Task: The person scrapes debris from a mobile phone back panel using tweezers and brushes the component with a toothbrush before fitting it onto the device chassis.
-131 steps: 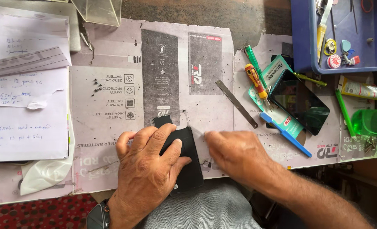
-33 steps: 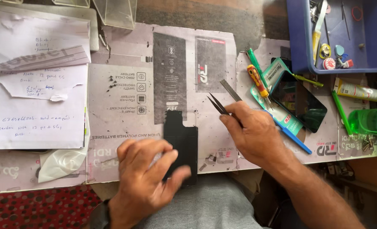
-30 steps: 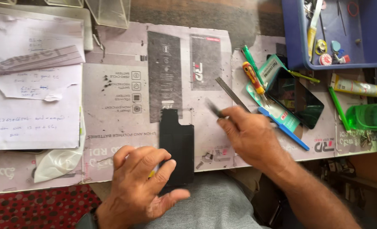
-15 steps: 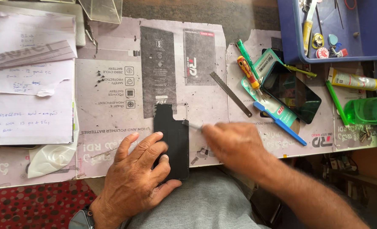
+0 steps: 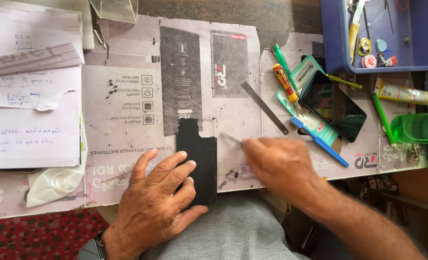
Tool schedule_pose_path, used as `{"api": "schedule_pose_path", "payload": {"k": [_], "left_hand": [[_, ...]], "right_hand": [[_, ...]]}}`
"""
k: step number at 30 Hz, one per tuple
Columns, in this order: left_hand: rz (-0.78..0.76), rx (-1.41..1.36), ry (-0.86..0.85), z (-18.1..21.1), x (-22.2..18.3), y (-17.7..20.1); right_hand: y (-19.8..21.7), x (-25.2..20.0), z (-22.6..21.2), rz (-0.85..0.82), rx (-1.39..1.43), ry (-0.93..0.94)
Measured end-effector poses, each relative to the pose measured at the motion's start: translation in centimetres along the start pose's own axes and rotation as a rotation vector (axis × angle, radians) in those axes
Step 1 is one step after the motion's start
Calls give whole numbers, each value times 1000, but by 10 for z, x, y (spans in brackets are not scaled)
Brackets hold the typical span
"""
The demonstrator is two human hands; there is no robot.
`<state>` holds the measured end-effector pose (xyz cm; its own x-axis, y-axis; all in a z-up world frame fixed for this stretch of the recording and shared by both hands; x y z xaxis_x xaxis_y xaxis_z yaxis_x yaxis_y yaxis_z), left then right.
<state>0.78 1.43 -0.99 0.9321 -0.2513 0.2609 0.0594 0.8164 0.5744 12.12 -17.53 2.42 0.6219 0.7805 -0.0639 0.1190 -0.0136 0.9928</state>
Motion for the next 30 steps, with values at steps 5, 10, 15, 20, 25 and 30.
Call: {"api": "schedule_pose_path", "payload": {"k": [5, 10, 15, 20, 25, 30], "left_hand": [[-7, -33, 24, 3, 5, 4], [-11, -15, 63, -1, 19, 7], [79, 115, 42, -2, 31, 11], [21, 105, 98, -8, 35, 8], [16, 77, 90, -10, 36, 9], [2, 102, 102, -12, 36, 10]], "right_hand": [[2, 0, -7, -14, -22, 84], [-11, 2, -3, -186, -21, 134], [-14, 5, -7, -316, 14, 165], [-3, 6, -16, -197, -27, 178], [-2, 6, -9, -224, -75, 175], [1, 6, -17, -222, -19, 221]]}}
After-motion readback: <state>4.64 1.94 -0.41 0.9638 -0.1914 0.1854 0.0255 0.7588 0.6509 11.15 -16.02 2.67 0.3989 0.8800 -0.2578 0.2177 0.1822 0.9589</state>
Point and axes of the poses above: each hand's wrist, its own x-axis towards the middle knuckle, its own y-axis out of the back of the hand, z = x × y, the point moved 5 cm from there along x, towards the middle knuckle, and after that the axes turned 13 degrees about -x, right-handed, at the moved point
